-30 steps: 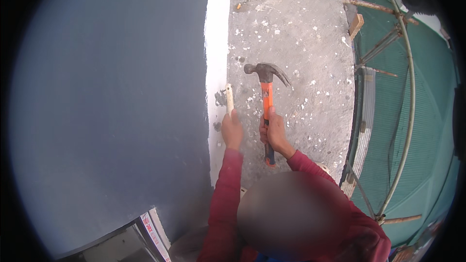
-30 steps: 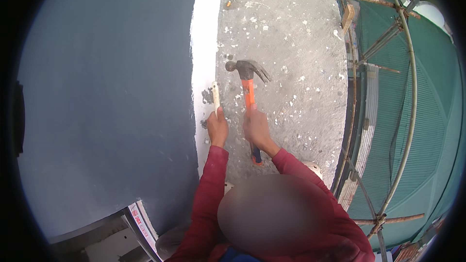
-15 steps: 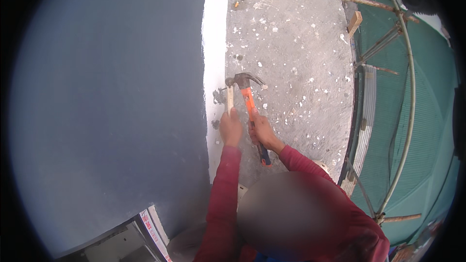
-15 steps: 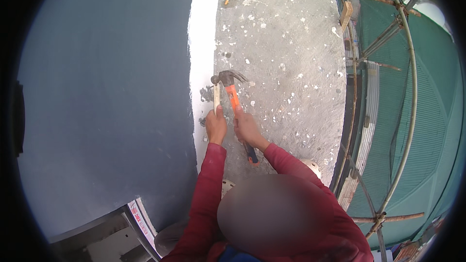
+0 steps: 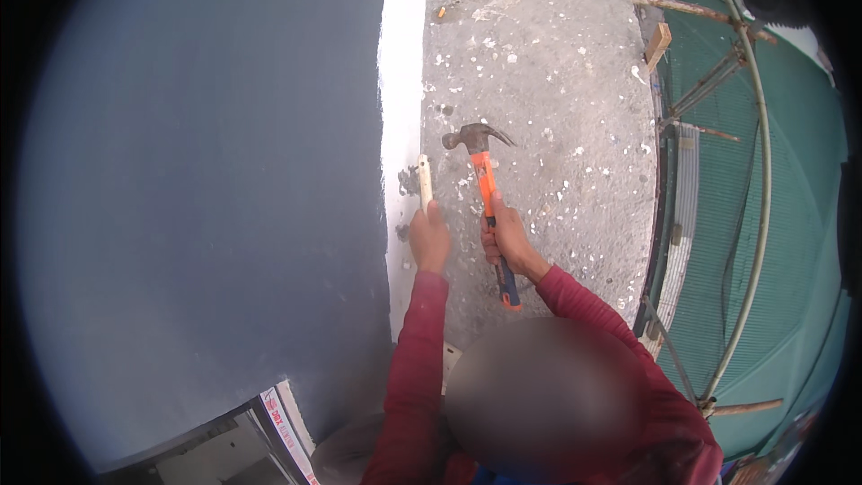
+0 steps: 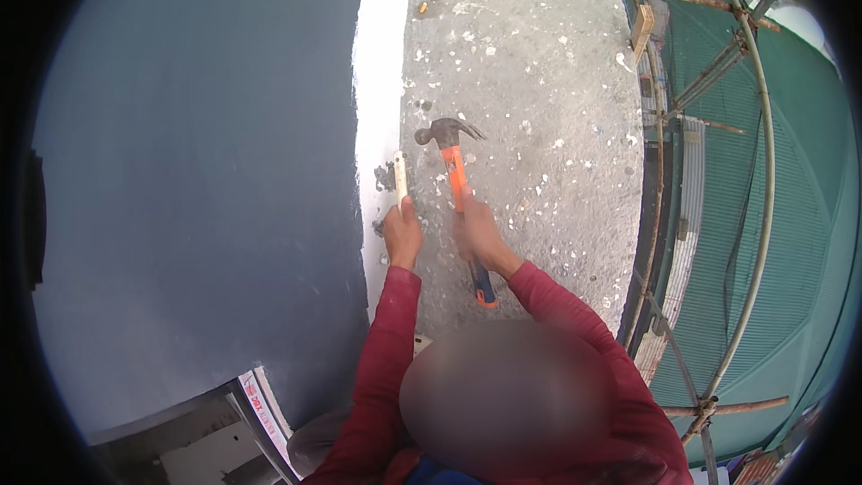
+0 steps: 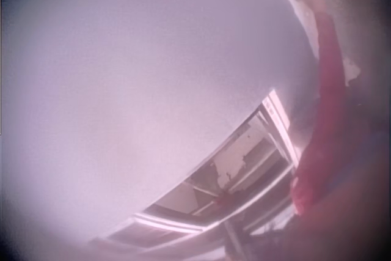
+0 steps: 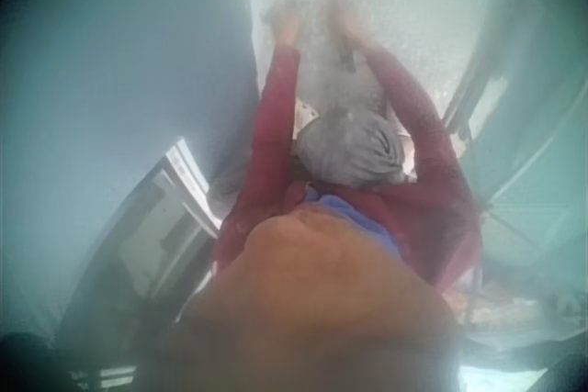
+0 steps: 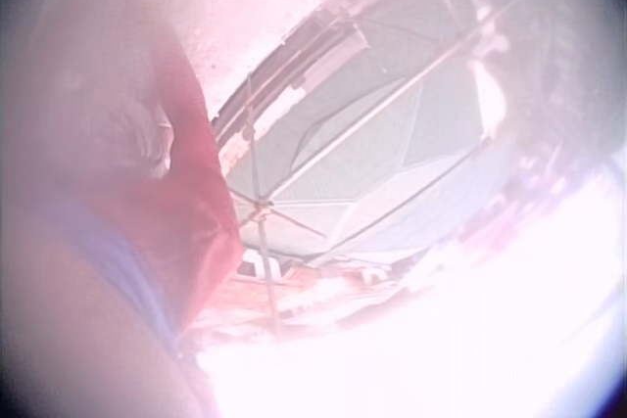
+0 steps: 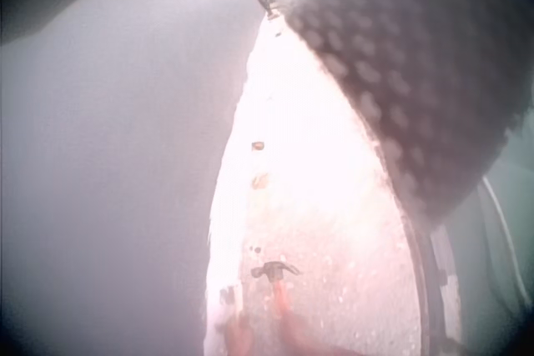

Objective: The person uses a hammer and chisel to chip away at a concrete ledge, repeatedly striking the chisel to remove small pieces of material. The person works along the edge of the ledge, gradually clearing debris.

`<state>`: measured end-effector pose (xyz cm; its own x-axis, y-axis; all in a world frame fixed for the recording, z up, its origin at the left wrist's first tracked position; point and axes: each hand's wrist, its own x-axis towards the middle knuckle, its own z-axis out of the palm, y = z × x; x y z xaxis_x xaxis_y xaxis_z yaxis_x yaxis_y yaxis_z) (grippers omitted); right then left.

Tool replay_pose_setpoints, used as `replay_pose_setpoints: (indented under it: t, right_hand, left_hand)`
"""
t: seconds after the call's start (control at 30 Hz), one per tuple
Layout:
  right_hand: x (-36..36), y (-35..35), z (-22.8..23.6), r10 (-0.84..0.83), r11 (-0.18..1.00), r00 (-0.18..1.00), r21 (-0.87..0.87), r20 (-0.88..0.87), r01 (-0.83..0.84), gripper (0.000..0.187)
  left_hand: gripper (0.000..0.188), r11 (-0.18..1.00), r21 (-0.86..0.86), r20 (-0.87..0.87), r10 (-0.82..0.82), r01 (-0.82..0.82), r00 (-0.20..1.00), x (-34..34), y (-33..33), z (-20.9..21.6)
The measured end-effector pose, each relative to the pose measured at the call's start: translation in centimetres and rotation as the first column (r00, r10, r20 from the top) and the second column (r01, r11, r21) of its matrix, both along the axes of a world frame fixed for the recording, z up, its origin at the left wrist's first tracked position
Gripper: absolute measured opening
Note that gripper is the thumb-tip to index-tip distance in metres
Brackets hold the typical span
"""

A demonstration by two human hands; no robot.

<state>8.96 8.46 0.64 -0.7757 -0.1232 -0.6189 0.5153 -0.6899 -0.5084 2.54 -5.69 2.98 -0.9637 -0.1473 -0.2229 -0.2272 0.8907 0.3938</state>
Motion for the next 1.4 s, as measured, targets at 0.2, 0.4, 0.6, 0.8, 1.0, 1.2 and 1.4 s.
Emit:
replay_pose_setpoints:
  t: [0.2,0.4,0.6,0.8,1.0,1.2,1.4]
  right_hand:
    - [0.4,-1.1,1.6,-0.182,0.983,0.979,0.015,-0.089,0.184,0.065]
    - [0.8,-0.7,0.1,0.162,0.907,0.949,0.420,-0.271,-0.035,0.055]
    - [0.3,-2.0,-1.4,0.017,0.826,0.979,0.554,-0.204,0.101,0.052]
    - [0.8,-0.1,-0.4,0.043,0.999,0.997,0.028,0.057,-0.044,0.069]
    - [1.3,1.1,2.7,-0.176,0.978,0.977,0.089,-0.119,0.187,0.068]
    - [1.3,0.8,2.7,-0.175,0.983,0.980,0.032,-0.097,0.179,0.068]
    - [1.6,-0.3,2.1,-0.155,0.980,0.979,0.107,-0.134,0.169,0.070]
  left_hand:
    - [0.058,0.999,-0.007,-0.014,-0.041,0.040,0.999,0.3,-0.1,-0.1]
    - [0.057,0.999,0.044,0.025,-0.006,0.005,1.000,-0.1,0.0,-0.2]
    - [0.059,1.000,-0.002,0.003,-0.004,0.004,1.000,0.0,-0.5,0.0]
    - [0.055,0.986,-0.168,0.000,-0.009,0.008,1.000,1.3,-0.6,0.3]
    - [0.050,0.956,-0.281,0.037,-0.072,0.079,0.997,1.8,-0.9,0.5]
    - [0.048,0.963,-0.243,0.067,-0.104,0.118,0.992,1.0,-1.4,0.9]
    - [0.047,0.951,-0.258,0.098,-0.148,0.169,0.984,0.5,-1.5,0.9]
